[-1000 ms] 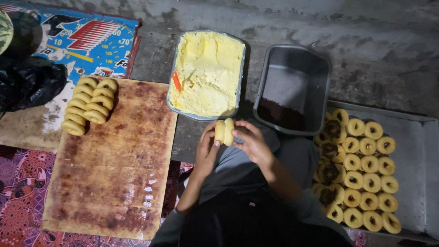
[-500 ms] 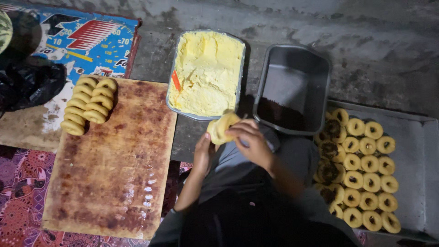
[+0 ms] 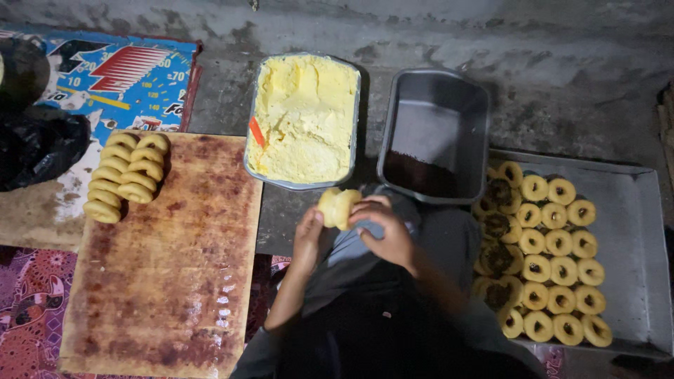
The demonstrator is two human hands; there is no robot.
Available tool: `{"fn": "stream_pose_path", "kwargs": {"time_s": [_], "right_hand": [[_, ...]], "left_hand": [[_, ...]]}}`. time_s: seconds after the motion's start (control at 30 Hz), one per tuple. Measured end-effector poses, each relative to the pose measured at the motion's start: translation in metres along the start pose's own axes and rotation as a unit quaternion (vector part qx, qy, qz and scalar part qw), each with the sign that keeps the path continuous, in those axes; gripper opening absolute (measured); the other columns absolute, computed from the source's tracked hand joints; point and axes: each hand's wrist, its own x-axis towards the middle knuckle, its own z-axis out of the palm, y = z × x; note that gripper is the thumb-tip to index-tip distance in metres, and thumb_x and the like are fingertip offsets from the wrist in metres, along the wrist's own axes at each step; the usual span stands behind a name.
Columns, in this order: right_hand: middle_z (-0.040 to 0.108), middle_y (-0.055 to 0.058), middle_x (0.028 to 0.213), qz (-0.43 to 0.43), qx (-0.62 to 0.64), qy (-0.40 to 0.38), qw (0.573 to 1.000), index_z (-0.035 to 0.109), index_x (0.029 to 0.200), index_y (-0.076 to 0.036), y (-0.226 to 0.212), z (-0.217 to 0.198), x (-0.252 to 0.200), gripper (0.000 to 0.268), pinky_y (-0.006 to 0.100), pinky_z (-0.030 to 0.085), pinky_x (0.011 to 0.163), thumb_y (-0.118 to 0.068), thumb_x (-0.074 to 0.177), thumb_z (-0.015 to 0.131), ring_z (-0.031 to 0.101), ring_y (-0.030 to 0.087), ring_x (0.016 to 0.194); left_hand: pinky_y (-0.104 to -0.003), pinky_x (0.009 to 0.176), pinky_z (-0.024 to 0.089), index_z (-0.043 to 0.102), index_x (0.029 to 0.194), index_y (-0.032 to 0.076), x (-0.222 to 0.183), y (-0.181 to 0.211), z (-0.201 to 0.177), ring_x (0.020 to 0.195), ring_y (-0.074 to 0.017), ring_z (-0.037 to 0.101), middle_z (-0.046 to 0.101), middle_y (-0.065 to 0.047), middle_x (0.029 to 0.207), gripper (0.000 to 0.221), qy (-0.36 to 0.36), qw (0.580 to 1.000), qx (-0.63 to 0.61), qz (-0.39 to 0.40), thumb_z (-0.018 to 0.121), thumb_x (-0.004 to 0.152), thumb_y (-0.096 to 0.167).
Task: The person fills ring-shaped donuts with a yellow cream and then dips them into a dark topping. They handle the donuts one at a time, placing the finished items onto a metal tray.
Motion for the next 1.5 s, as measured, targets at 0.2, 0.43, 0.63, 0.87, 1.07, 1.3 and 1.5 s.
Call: {"fn": "stream_pose_path", "kwargs": {"time_s": [0.2, 0.43, 0.63, 0.87, 1.07, 1.3, 1.5], "right_hand": [[0.067, 0.007, 0.111, 0.347, 0.509, 0.118, 0.779, 0.056, 0.128, -0.007, 0.036, 0.000, -0.016, 0.035, 0.039, 0.054, 0.086, -0.005, 0.094, 0.066, 0.065, 0.017, 0.100], [0.066, 0.007, 0.122, 0.153, 0.227, 0.159, 0.949, 0.062, 0.127, -0.006, 0.006, 0.017, -0.010, 0.042, 0.038, 0.053, 0.094, 0.000, 0.088, 0.074, 0.065, 0.017, 0.108], [0.073, 0.007, 0.109, -0.001, -0.233, 0.169, 0.958, 0.076, 0.110, -0.009, -0.025, -0.019, 0.009, 0.035, 0.040, 0.053, 0.093, 0.003, 0.077, 0.077, 0.064, 0.029, 0.106], [0.072, 0.009, 0.113, -0.084, -0.117, 0.052, 0.988, 0.076, 0.113, -0.009, -0.020, -0.024, 0.009, 0.038, 0.039, 0.053, 0.096, 0.005, 0.078, 0.075, 0.064, 0.031, 0.112], [0.073, 0.009, 0.111, -0.001, -0.221, 0.160, 0.962, 0.076, 0.111, -0.011, 0.078, -0.049, 0.004, 0.043, 0.044, 0.053, 0.090, 0.005, 0.071, 0.072, 0.063, 0.035, 0.103], [0.074, 0.019, 0.100, 0.225, -0.344, 0.109, 0.905, 0.077, 0.109, -0.010, 0.276, -0.116, -0.011, 0.020, 0.046, 0.053, 0.089, -0.011, 0.090, 0.070, 0.068, 0.039, 0.096], [0.074, 0.016, 0.103, 0.312, -0.106, 0.242, 0.913, 0.075, 0.111, -0.006, 0.322, -0.138, -0.044, 0.026, 0.038, 0.055, 0.086, -0.016, 0.092, 0.059, 0.071, 0.028, 0.097]], "left_hand": [[-0.030, 0.109, 0.043, 0.064, 0.112, -0.002, -0.007, 0.018, 0.021, 0.136, -0.0190, 0.053, 0.054, -0.017, 0.150, 0.018, -0.075, 0.950, 0.243, 0.180, 0.062, 0.104, 0.015], [-0.026, 0.087, 0.045, 0.067, 0.110, -0.001, -0.004, -0.011, 0.018, 0.098, -0.0166, 0.051, 0.060, -0.018, 0.118, 0.017, -0.019, 0.966, 0.249, 0.069, 0.065, 0.110, 0.016], [-0.035, 0.104, 0.051, 0.061, 0.130, 0.001, -0.002, -0.032, 0.015, 0.118, -0.0208, 0.064, 0.065, -0.013, 0.128, 0.038, 0.011, 0.988, -0.126, -0.088, 0.054, 0.104, 0.028], [-0.041, 0.110, 0.049, 0.051, 0.140, -0.004, 0.010, -0.036, 0.025, 0.127, -0.0255, 0.059, 0.061, -0.016, 0.137, 0.047, -0.003, 0.979, -0.159, -0.127, 0.048, 0.110, 0.031], [-0.039, 0.106, 0.051, 0.054, 0.137, -0.003, 0.028, -0.066, 0.029, 0.122, -0.0237, 0.064, 0.066, -0.013, 0.132, 0.045, -0.023, 0.972, -0.152, -0.180, 0.047, 0.107, 0.031], [-0.034, 0.082, 0.045, 0.070, 0.130, 0.003, 0.125, -0.115, 0.053, 0.096, -0.0197, 0.056, 0.063, -0.012, 0.109, 0.034, -0.061, 0.964, 0.126, -0.227, 0.063, 0.108, 0.029], [-0.042, 0.087, 0.057, 0.069, 0.110, 0.002, 0.223, -0.179, 0.097, 0.103, -0.0393, 0.070, 0.072, -0.021, 0.110, 0.029, -0.125, 0.733, 0.575, 0.341, 0.073, 0.094, 0.026]]}}
